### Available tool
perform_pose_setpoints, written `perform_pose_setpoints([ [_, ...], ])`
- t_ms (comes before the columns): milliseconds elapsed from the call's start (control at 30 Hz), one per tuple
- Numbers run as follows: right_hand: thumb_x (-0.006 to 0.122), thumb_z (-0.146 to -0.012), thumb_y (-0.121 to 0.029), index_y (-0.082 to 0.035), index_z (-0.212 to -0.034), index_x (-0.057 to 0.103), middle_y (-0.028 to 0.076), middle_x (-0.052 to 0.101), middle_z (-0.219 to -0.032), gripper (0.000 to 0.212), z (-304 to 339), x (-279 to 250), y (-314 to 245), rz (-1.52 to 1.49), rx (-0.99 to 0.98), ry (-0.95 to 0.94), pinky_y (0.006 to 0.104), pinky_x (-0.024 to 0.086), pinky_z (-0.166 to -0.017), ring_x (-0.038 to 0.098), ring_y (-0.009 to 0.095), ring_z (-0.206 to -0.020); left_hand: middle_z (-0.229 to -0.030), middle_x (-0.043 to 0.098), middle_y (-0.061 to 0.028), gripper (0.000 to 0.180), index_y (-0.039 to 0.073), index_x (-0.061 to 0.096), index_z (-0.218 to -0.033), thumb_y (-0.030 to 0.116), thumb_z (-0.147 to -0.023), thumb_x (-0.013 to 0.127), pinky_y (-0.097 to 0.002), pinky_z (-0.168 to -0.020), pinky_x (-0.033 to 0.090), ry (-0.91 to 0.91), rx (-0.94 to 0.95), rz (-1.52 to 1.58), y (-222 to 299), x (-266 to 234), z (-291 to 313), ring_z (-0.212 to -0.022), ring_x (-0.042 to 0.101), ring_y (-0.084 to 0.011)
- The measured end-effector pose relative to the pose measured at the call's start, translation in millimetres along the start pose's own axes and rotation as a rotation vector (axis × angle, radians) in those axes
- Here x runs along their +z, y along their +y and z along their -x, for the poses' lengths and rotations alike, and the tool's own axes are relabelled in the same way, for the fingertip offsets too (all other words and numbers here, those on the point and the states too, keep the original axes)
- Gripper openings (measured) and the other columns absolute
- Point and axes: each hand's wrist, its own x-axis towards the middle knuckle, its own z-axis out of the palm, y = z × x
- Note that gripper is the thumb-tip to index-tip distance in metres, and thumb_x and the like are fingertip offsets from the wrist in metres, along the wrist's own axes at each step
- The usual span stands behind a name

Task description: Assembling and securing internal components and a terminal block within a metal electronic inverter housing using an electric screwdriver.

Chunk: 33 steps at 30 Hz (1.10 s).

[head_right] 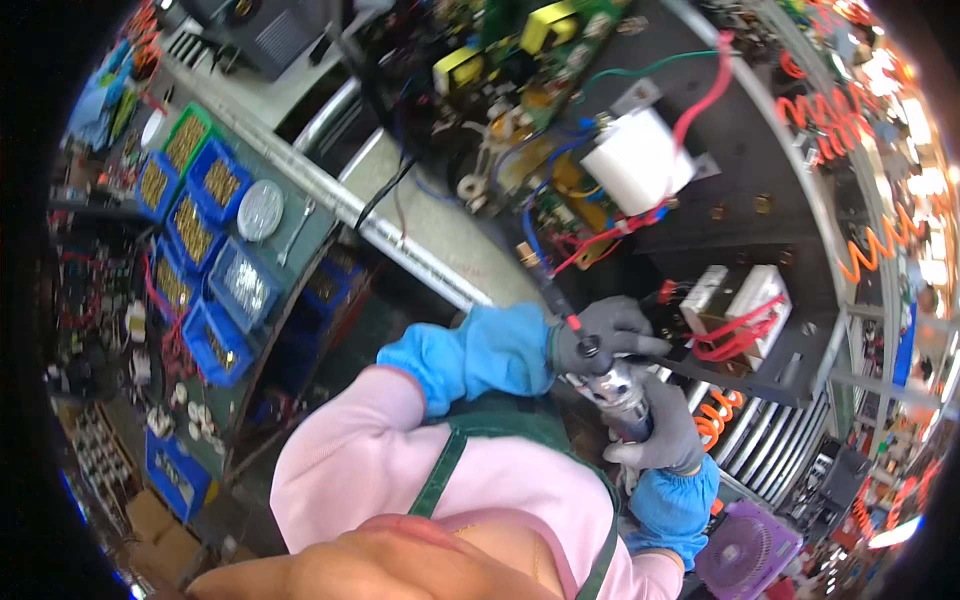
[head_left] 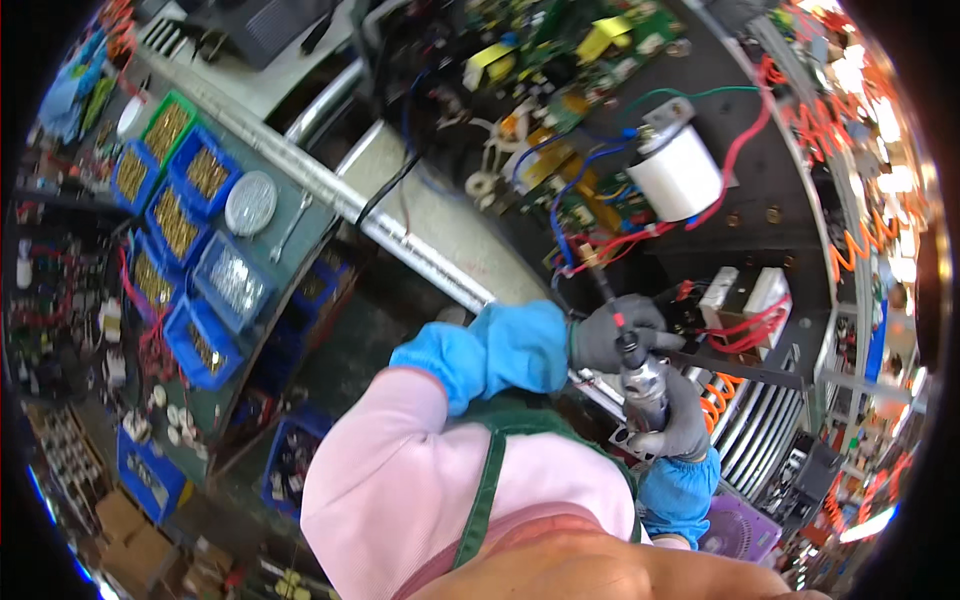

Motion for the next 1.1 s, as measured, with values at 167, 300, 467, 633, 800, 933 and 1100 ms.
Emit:
perform_pose_setpoints([
  [167, 0.083, -0.054, -0.029, 0.001, -0.123, 0.050, 0.017, 0.059, -0.102, 0.083, -7.6, -5.5, -7.6, 0.308, -0.136, -0.089, 0.0369, 0.045, -0.085, 0.060, 0.030, -0.093, -0.076, 0.060, -0.0066, 0.036, 0.013, 0.066, -0.107, 0.018, -0.072, 0.070, -0.0387, -0.058, 0.043, -0.022, -0.024, 0.059, 1.7, -7.7, 0.6, -0.068, 0.057, -0.0264],
  [300, 0.082, -0.054, -0.029, 0.000, -0.124, 0.050, 0.019, 0.060, -0.102, 0.082, -16.3, -9.8, -8.3, 0.374, -0.244, -0.096, 0.0364, 0.046, -0.085, 0.061, 0.033, -0.093, -0.079, 0.059, -0.0042, 0.042, 0.013, 0.066, -0.109, 0.024, -0.068, 0.072, -0.0369, -0.063, 0.042, -0.046, -0.046, -0.004, 3.5, -13.3, -0.3, -0.072, 0.056, -0.0242],
  [467, 0.080, -0.054, -0.030, -0.001, -0.126, 0.049, 0.016, 0.063, -0.099, 0.084, -20.7, -11.9, -17.4, 0.326, -0.077, -0.130, 0.0338, 0.048, -0.080, 0.062, 0.028, -0.089, -0.079, 0.059, -0.0016, 0.045, 0.016, 0.067, -0.110, 0.024, -0.065, 0.069, -0.0351, -0.064, 0.042, -0.044, -0.122, 0.041, 4.9, -10.0, -1.3, -0.074, 0.056, -0.0223],
  [633, 0.083, -0.055, -0.030, 0.003, -0.126, 0.048, 0.013, 0.059, -0.109, 0.086, -27.3, -15.3, -15.1, 0.085, 0.014, -0.207, 0.0307, 0.045, -0.086, 0.058, 0.019, -0.096, -0.077, 0.060, -0.0015, 0.044, 0.015, 0.069, -0.106, 0.022, -0.063, 0.072, -0.0344, -0.065, 0.041, -0.053, -0.086, 0.085, 0.2, -9.6, -1.7, -0.070, 0.055, -0.0221],
  [800, 0.085, -0.056, -0.032, 0.005, -0.126, 0.047, 0.016, 0.055, -0.116, 0.088, -33.5, -28.5, -9.0, 0.284, -0.206, -0.249, 0.0317, 0.042, -0.091, 0.056, 0.022, -0.103, -0.073, 0.059, 0.0003, 0.041, 0.019, 0.069, -0.105, 0.020, -0.064, 0.070, -0.0345, -0.062, 0.039, -0.158, -0.051, 0.118, -4.3, -14.7, -9.9, -0.068, 0.053, -0.0224],
  [933, 0.081, -0.060, -0.041, 0.002, -0.127, 0.046, 0.016, 0.056, -0.117, 0.087, -29.9, -28.1, -6.1, 0.414, -0.222, -0.250, 0.0347, 0.042, -0.093, 0.055, 0.028, -0.107, -0.069, 0.054, 0.0021, 0.040, 0.027, 0.065, -0.112, 0.026, -0.072, 0.066, -0.0353, -0.059, 0.042, -0.268, -0.034, 0.093, -5.7, -25.6, -18.9, -0.064, 0.052, -0.0207],
  [1100, 0.078, -0.062, -0.048, -0.002, -0.128, 0.047, 0.016, 0.054, -0.119, 0.086, -33.0, -26.3, -3.9, 0.243, -0.171, -0.255, 0.0367, 0.042, -0.095, 0.054, 0.030, -0.111, -0.069, 0.052, 0.0004, 0.038, 0.027, 0.064, -0.112, 0.029, -0.074, 0.066, -0.0357, -0.057, 0.042, -0.315, 0.021, 0.132, -14.0, -27.3, -25.1, -0.064, 0.051, -0.0214],
])
